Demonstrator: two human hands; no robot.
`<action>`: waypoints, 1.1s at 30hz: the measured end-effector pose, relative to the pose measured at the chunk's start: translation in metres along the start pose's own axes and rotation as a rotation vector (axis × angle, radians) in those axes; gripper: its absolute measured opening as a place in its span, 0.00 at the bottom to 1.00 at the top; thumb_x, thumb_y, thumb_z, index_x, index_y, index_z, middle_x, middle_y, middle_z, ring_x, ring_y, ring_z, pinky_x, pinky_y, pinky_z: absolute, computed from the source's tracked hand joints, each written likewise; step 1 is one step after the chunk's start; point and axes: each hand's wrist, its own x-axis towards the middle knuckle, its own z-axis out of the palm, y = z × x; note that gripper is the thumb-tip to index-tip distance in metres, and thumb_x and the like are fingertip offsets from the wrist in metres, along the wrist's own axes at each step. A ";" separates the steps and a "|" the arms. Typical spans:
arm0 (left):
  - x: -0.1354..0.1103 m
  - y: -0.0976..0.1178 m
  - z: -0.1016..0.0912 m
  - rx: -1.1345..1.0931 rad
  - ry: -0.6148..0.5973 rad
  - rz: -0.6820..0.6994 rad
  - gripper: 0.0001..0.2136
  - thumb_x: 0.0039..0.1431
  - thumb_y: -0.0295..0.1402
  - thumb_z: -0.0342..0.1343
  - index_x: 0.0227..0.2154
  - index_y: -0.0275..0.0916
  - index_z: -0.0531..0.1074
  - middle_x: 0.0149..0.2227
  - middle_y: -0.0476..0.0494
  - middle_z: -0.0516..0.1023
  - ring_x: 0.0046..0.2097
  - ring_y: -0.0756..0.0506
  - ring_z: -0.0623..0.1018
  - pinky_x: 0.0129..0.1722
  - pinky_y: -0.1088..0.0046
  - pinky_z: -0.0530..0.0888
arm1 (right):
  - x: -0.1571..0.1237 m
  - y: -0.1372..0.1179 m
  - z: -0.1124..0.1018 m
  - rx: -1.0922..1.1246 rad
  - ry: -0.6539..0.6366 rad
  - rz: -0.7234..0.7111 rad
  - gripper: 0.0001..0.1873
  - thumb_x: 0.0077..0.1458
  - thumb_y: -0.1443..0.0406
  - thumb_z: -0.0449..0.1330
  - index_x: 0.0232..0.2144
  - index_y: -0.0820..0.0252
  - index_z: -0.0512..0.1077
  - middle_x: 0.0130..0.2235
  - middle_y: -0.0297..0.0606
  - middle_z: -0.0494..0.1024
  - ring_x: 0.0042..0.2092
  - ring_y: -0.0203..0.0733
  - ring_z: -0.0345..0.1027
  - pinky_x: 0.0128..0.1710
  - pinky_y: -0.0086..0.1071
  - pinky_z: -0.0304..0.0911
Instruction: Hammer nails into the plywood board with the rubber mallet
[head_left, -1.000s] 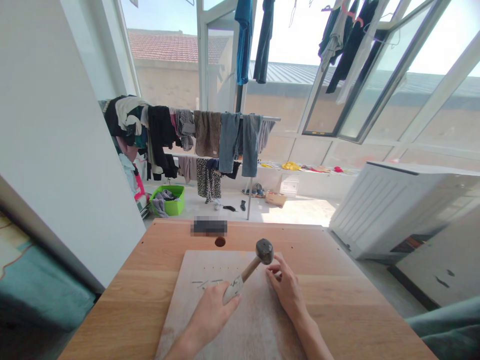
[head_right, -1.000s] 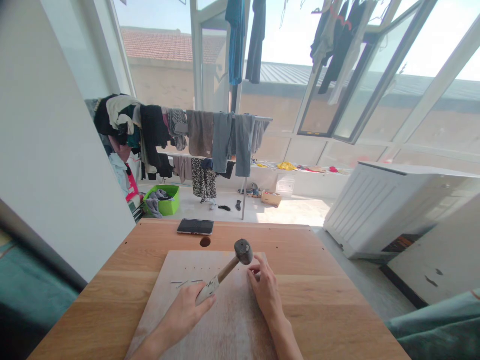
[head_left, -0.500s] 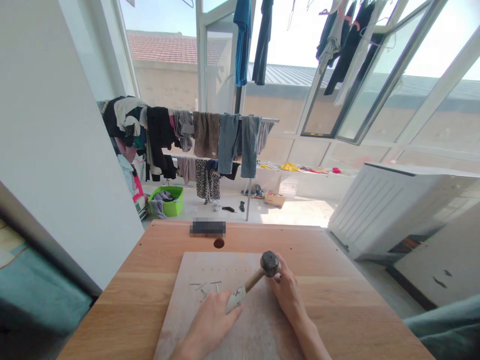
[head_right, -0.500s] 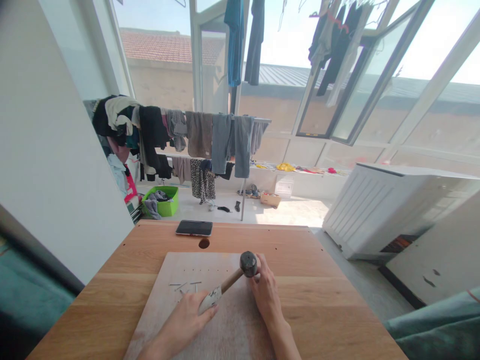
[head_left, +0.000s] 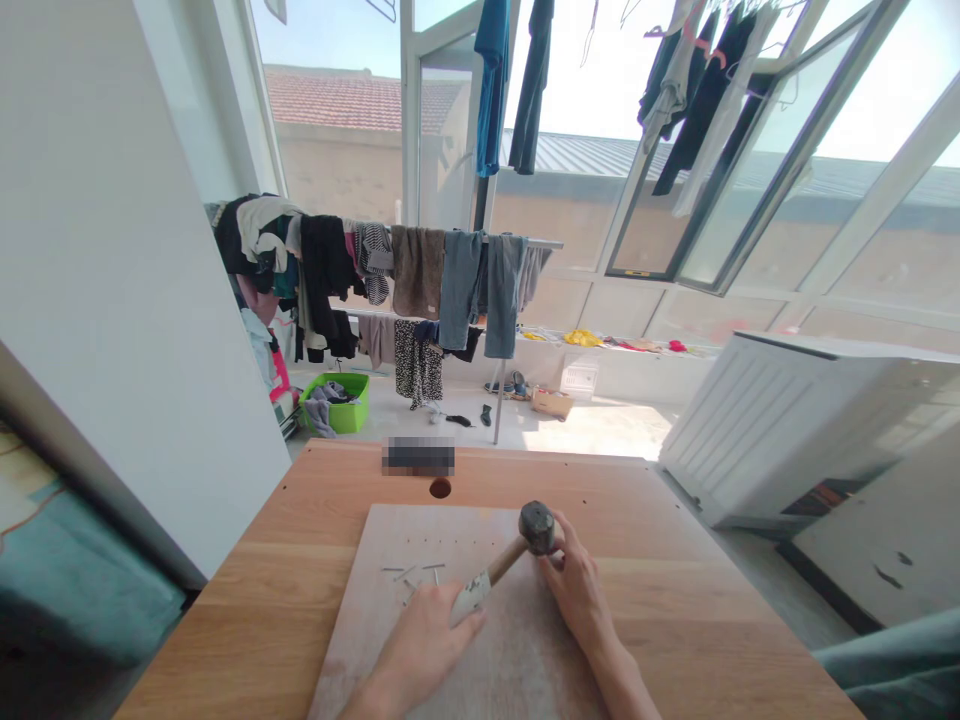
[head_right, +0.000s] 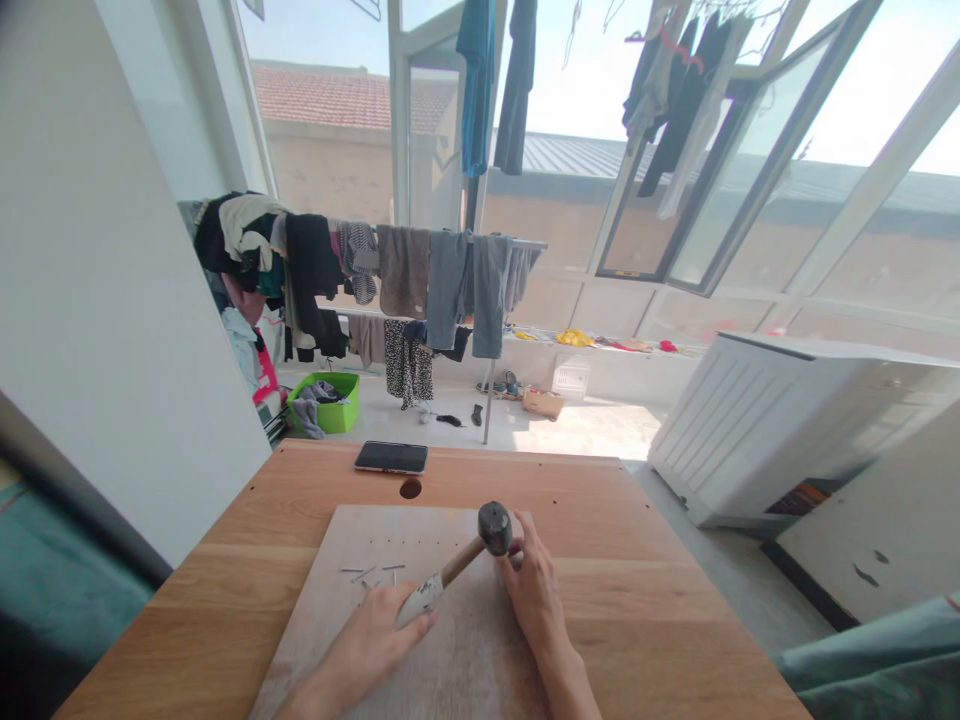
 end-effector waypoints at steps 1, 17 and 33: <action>-0.002 -0.002 -0.002 -0.015 0.017 -0.007 0.14 0.61 0.43 0.51 0.35 0.42 0.78 0.34 0.45 0.81 0.38 0.42 0.78 0.38 0.71 0.69 | 0.000 -0.001 0.000 0.008 -0.014 -0.001 0.30 0.55 0.60 0.54 0.59 0.60 0.61 0.34 0.38 0.80 0.36 0.48 0.75 0.42 0.42 0.69; -0.021 -0.037 -0.023 -0.101 0.354 -0.121 0.22 0.63 0.51 0.45 0.35 0.37 0.75 0.31 0.43 0.79 0.34 0.42 0.78 0.34 0.71 0.70 | -0.017 -0.091 0.002 0.016 -0.266 -0.335 0.07 0.62 0.68 0.52 0.40 0.55 0.70 0.31 0.34 0.72 0.32 0.39 0.68 0.35 0.31 0.67; -0.018 -0.042 -0.024 -0.122 0.394 -0.160 0.23 0.61 0.50 0.46 0.40 0.35 0.74 0.40 0.33 0.82 0.44 0.37 0.80 0.44 0.67 0.73 | -0.006 -0.150 0.034 -0.480 -0.645 -1.000 0.03 0.60 0.70 0.58 0.35 0.59 0.70 0.30 0.35 0.73 0.35 0.43 0.65 0.35 0.35 0.58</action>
